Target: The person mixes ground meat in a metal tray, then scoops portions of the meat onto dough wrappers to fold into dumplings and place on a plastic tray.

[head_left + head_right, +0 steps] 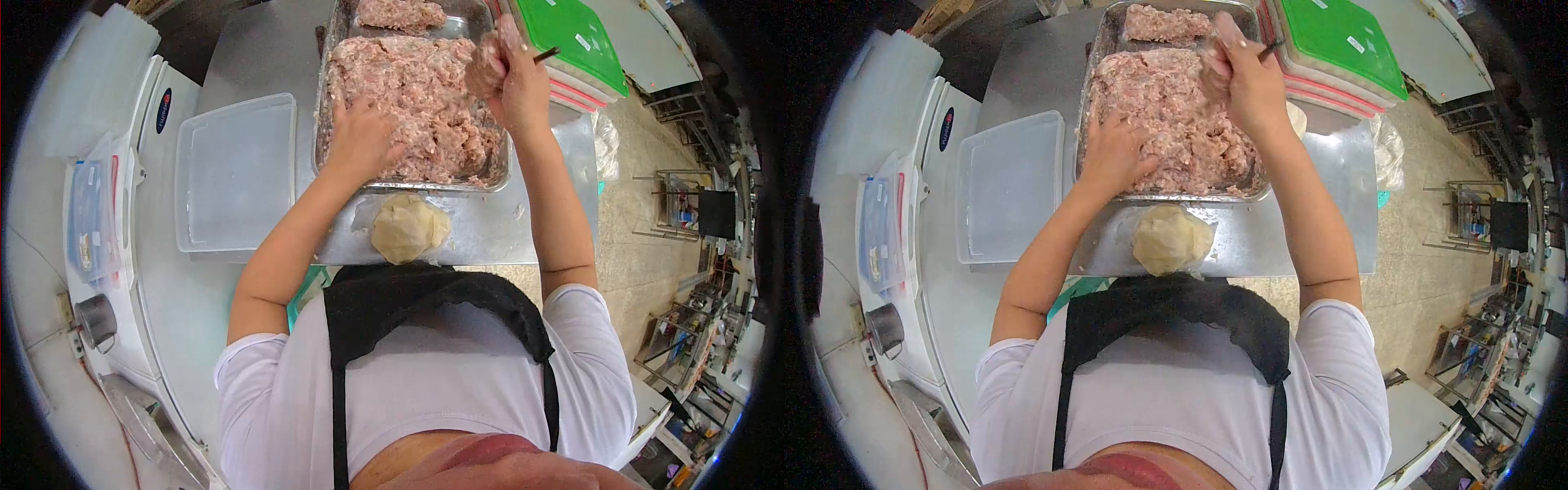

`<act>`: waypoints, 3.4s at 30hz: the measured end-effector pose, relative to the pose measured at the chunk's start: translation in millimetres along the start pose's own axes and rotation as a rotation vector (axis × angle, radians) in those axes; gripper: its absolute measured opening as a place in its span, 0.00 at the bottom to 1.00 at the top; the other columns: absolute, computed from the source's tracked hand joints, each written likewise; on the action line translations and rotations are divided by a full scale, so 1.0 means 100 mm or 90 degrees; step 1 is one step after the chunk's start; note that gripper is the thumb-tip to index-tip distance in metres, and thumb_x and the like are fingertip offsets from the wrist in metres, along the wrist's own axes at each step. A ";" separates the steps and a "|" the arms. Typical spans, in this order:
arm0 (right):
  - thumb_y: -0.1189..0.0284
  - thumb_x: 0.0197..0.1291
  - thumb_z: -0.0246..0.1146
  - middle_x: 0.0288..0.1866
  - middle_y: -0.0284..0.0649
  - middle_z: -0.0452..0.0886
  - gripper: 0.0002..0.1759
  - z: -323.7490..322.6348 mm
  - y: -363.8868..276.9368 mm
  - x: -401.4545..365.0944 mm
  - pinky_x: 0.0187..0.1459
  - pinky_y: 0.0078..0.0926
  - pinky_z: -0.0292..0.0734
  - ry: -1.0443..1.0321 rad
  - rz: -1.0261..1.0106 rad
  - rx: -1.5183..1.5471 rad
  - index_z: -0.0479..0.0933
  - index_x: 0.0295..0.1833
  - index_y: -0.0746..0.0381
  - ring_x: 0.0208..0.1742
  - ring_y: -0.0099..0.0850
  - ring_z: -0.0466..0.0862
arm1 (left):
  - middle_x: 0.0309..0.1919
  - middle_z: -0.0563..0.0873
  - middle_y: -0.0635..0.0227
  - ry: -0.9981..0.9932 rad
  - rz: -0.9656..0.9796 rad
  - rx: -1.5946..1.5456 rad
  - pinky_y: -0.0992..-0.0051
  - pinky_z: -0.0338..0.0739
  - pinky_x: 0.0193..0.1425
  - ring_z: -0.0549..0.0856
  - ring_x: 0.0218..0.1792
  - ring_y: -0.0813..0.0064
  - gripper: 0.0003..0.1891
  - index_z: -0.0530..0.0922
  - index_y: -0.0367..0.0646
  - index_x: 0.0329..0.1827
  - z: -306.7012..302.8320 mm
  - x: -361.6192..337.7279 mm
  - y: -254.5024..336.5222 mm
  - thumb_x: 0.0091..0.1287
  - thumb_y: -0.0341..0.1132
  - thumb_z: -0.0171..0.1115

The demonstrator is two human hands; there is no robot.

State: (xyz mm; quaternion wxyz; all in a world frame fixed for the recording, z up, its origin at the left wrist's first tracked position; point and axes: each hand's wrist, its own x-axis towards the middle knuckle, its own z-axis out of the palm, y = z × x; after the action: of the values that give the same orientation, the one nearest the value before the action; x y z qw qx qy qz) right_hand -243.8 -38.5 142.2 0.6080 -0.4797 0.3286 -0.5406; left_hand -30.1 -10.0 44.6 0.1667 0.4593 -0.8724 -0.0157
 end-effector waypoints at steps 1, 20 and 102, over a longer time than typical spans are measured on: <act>0.50 0.67 0.56 0.15 0.29 0.63 0.28 0.07 0.01 0.01 0.18 0.22 0.52 -0.008 -0.020 0.001 0.63 0.20 0.56 0.14 0.20 0.60 | 0.39 0.86 0.67 -0.005 0.004 0.017 0.44 0.59 0.64 0.74 0.57 0.63 0.18 0.85 0.46 0.37 0.02 0.02 -0.02 0.51 0.49 0.70; 0.54 0.68 0.57 0.16 0.29 0.63 0.26 -0.03 0.23 -0.25 0.21 0.22 0.54 0.061 0.010 -0.053 0.66 0.20 0.58 0.17 0.21 0.61 | 0.41 0.86 0.61 -0.125 -0.159 0.041 0.42 0.50 0.72 0.77 0.56 0.61 0.16 0.85 0.45 0.40 0.00 0.22 -0.52 0.61 0.48 0.63; 0.47 0.66 0.55 0.19 0.34 0.69 0.29 -1.06 0.78 1.27 0.26 0.29 0.61 0.325 -0.111 -0.303 0.71 0.23 0.61 0.20 0.26 0.67 | 0.53 0.81 0.55 -0.075 0.085 -0.040 0.47 0.59 0.69 0.69 0.66 0.55 0.26 0.82 0.46 0.53 0.33 1.27 -0.02 0.57 0.54 0.67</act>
State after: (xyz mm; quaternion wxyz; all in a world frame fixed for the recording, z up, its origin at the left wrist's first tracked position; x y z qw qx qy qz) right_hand -288.9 -189.3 50.1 0.3290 -0.4840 0.5441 -0.6013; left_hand -104.9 -118.0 47.9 0.1298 0.3928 -0.9085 -0.0586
